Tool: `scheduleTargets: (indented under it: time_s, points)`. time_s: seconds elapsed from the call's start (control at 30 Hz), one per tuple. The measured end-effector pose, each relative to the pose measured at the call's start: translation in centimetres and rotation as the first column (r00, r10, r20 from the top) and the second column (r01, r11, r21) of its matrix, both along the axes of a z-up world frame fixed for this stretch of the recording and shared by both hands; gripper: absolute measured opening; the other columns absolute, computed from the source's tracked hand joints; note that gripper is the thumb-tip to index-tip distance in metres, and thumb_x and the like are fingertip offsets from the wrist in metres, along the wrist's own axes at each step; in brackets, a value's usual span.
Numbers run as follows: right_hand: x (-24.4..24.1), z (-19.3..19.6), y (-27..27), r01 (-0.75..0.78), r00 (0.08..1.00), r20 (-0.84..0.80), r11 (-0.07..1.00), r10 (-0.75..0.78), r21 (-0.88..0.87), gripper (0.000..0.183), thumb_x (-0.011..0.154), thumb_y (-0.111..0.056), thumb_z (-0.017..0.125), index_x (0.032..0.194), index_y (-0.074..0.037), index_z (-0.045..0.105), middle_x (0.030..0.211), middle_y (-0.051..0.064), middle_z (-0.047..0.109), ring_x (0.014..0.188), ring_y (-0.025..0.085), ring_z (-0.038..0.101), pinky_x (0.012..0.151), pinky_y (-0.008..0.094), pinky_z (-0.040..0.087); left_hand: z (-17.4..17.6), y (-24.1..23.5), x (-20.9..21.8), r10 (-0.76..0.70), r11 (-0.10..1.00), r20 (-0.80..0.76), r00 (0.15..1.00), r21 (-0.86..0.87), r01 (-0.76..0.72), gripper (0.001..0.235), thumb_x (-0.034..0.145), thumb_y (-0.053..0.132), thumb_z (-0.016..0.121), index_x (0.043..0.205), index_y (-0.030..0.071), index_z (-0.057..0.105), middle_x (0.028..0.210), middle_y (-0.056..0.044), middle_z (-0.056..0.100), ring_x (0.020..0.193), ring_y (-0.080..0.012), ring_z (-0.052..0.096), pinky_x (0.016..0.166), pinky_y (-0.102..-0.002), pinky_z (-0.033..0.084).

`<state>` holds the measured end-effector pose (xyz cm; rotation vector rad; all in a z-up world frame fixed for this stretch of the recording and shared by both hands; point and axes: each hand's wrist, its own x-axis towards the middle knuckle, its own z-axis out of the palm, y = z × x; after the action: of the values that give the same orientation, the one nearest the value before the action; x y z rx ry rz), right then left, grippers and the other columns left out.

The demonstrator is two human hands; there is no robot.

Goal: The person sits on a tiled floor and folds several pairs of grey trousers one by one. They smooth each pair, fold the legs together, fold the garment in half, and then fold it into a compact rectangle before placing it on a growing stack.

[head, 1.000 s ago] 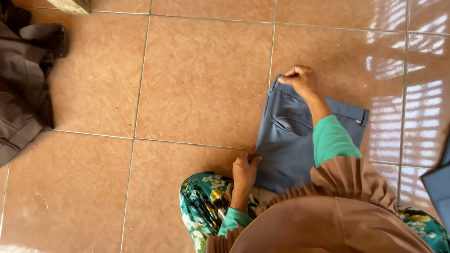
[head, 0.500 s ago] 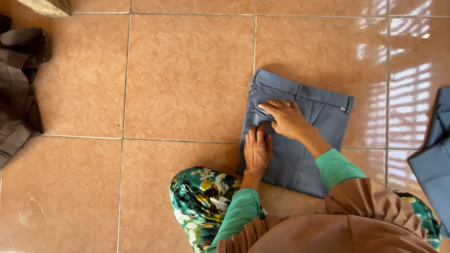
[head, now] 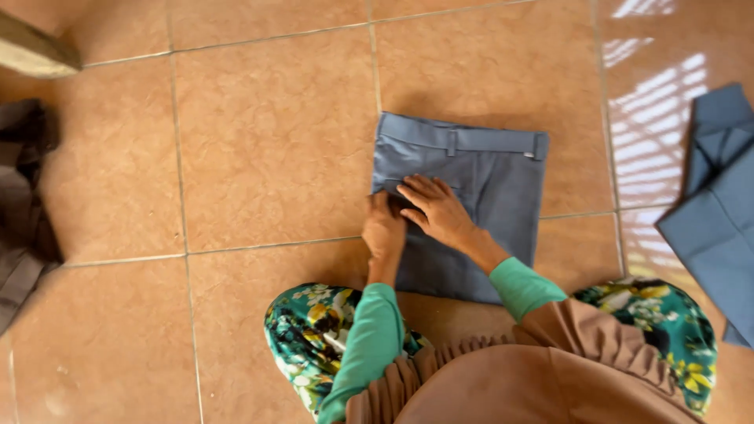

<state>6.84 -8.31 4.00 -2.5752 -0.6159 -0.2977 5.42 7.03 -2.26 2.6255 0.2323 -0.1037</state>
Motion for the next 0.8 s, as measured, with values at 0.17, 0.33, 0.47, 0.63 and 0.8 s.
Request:
scheduleTargets:
  time_s: [0.17, 0.33, 0.47, 0.63, 0.8]
  points:
    - [-3.9, -0.3, -5.1, 0.344, 0.931, 0.105, 0.937, -0.350, 0.066, 0.049, 0.110, -0.037, 0.050, 0.156, -0.021, 0.050, 0.162, 0.007, 0.044, 0.153, 0.025, 0.031, 0.123, 0.048, 0.021, 6.3, -0.7, 2.0, 0.041, 0.999, 0.504, 0.863, -0.049, -0.019, 0.038, 0.090, 0.015, 0.064, 0.126, 0.028, 0.062, 0.134, -0.005, 0.051, 0.118, -0.0294, 0.059, 0.095, -0.045, 0.052]
    - [-7.1, -2.0, -9.4, 0.567, 0.822, 0.002, 0.817, -0.570, -0.101, 0.059, 0.113, -0.046, 0.038, 0.164, -0.017, 0.036, 0.169, 0.010, 0.032, 0.157, 0.027, 0.021, 0.124, 0.052, 0.005, 5.6, -3.5, 0.4, -0.478, 0.866, 0.416, 0.774, 0.372, 0.335, 0.050, 0.105, 0.046, 0.047, 0.153, 0.034, 0.046, 0.165, -0.009, 0.035, 0.154, -0.0354, 0.027, 0.121, -0.062, 0.020]
    - [-8.1, -3.4, -13.0, 0.589, 0.779, -0.121, 0.784, -0.615, -0.195, 0.064, 0.111, -0.056, 0.033, 0.164, -0.021, 0.035, 0.170, 0.005, 0.031, 0.158, 0.023, 0.019, 0.124, 0.058, -0.004, 3.6, -1.6, 0.2, -0.586, 0.772, 0.257, 0.769, 0.467, 0.432, 0.056, 0.107, 0.054, 0.034, 0.162, 0.043, 0.027, 0.170, -0.005, 0.025, 0.156, -0.0332, 0.020, 0.120, -0.066, 0.016]
    - [-8.2, -2.8, -12.9, 0.640, 0.729, -0.149, 0.742, -0.668, -0.199, 0.068, 0.110, -0.060, 0.029, 0.165, -0.021, 0.029, 0.172, 0.004, 0.022, 0.159, 0.027, 0.009, 0.123, 0.062, -0.005, 4.3, -3.7, -0.7, -0.551, 0.752, 0.256, 0.794, 0.566, 0.339, 0.058, 0.106, 0.056, 0.033, 0.161, 0.037, 0.029, 0.169, -0.008, 0.025, 0.156, -0.0359, 0.019, 0.119, -0.071, 0.014]
    - [-11.5, -0.1, -8.3, 0.602, 0.778, -0.074, 0.774, -0.624, -0.196, 0.062, 0.110, -0.048, 0.040, 0.162, -0.012, 0.036, 0.167, 0.015, 0.033, 0.156, 0.035, 0.022, 0.122, 0.063, 0.011, 5.4, -8.7, -7.2, -0.502, 0.794, 0.311, 0.807, 0.535, 0.289, 0.062, 0.105, 0.056, 0.037, 0.160, 0.028, 0.034, 0.167, -0.015, 0.030, 0.153, -0.0414, 0.026, 0.118, -0.072, 0.018]
